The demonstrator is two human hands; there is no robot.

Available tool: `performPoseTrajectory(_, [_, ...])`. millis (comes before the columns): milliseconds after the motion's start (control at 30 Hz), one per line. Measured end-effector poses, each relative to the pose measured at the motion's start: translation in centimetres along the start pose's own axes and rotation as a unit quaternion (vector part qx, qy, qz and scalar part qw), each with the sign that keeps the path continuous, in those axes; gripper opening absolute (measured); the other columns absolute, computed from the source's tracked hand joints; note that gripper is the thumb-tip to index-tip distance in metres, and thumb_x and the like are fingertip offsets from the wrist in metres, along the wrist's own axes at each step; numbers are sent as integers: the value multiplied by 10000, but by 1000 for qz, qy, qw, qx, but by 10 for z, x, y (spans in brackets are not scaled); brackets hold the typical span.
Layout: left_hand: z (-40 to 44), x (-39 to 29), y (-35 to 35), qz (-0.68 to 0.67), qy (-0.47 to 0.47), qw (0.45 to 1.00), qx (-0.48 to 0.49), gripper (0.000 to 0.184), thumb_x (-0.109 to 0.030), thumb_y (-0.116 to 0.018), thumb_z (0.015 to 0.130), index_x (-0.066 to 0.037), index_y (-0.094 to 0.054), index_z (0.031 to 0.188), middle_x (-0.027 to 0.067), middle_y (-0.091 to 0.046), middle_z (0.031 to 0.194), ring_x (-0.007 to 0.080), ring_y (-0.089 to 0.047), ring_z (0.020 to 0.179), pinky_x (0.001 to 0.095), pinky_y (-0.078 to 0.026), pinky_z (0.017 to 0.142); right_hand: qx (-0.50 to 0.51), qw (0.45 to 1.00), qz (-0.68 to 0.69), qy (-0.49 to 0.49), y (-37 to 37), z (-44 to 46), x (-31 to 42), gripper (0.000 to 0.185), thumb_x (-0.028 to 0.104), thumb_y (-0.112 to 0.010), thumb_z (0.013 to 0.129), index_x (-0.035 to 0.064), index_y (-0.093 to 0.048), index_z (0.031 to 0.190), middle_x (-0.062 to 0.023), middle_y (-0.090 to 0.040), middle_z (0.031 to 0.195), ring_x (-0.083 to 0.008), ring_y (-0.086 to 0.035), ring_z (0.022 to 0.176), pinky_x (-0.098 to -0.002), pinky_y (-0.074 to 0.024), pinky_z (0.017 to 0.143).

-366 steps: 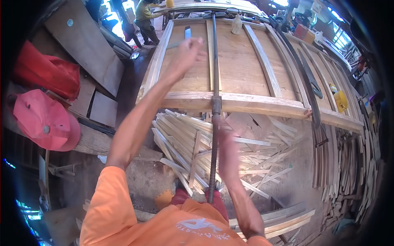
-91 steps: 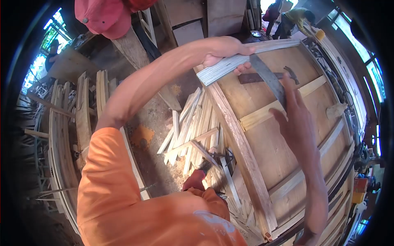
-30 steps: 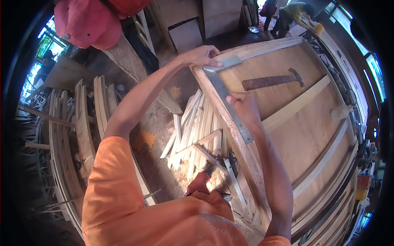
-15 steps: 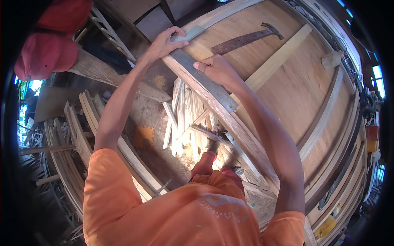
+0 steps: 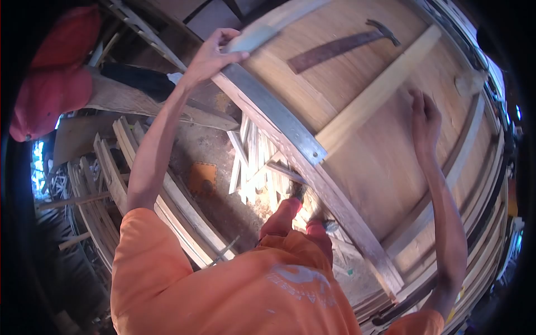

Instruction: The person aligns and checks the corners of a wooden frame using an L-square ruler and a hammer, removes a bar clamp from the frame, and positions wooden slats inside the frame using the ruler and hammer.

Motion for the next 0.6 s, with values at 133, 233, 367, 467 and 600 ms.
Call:
performPoseTrajectory(133, [9,-11,12,-14,67,997,45,885,-334,-916,783,14,-484,1474,181,-585,1391,292,-537,1342,397,-423,1148,-25,996,-25,86,-11,2,-21,455,345,-540,1119,-52,-708,1266,-85,-700,1025,-131,-564,884,-313,-485,821])
performPoseTrajectory(233, [12,-5,13,-45,48,996,55,930,-303,-907,778,22,-439,1512,185,-576,1401,298,-539,1347,411,-411,1170,15,999,0,51,-17,4,-13,402,298,-553,1116,-45,-707,1256,-113,-712,1091,-147,-600,947,-318,-500,864])
performPoseTrajectory(367, [2,-14,13,-35,21,999,7,876,-257,-884,784,3,-443,1494,193,-590,1390,303,-562,1339,426,-417,1179,42,999,25,11,-17,7,-13,343,267,-570,1119,-30,-707,1220,-57,-661,1002,-146,-568,911,-318,-478,828])
performPoseTrajectory(467, [-2,-19,10,7,24,999,-23,819,-211,-854,807,-44,-444,1496,212,-608,1396,335,-575,1345,450,-424,1181,5,998,26,57,-23,10,-10,318,256,-567,1125,-26,-707,1165,-1,-585,892,-120,-505,844,-300,-438,768])
performPoseTrajectory(600, [-4,-26,12,7,50,998,-34,839,-182,-836,806,-93,-404,1519,227,-620,1428,380,-590,1355,493,-435,1187,25,999,47,11,-18,10,-34,350,289,-549,1130,-36,-677,1144,-73,-654,1006,-152,-557,969,-311,-455,918])
Point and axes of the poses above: each hand's wrist, its own z-axis towards the middle knuckle, its own y-axis out of the back of the hand, x = y × z, the point moved 3 cm from there along z, towards the middle knuckle
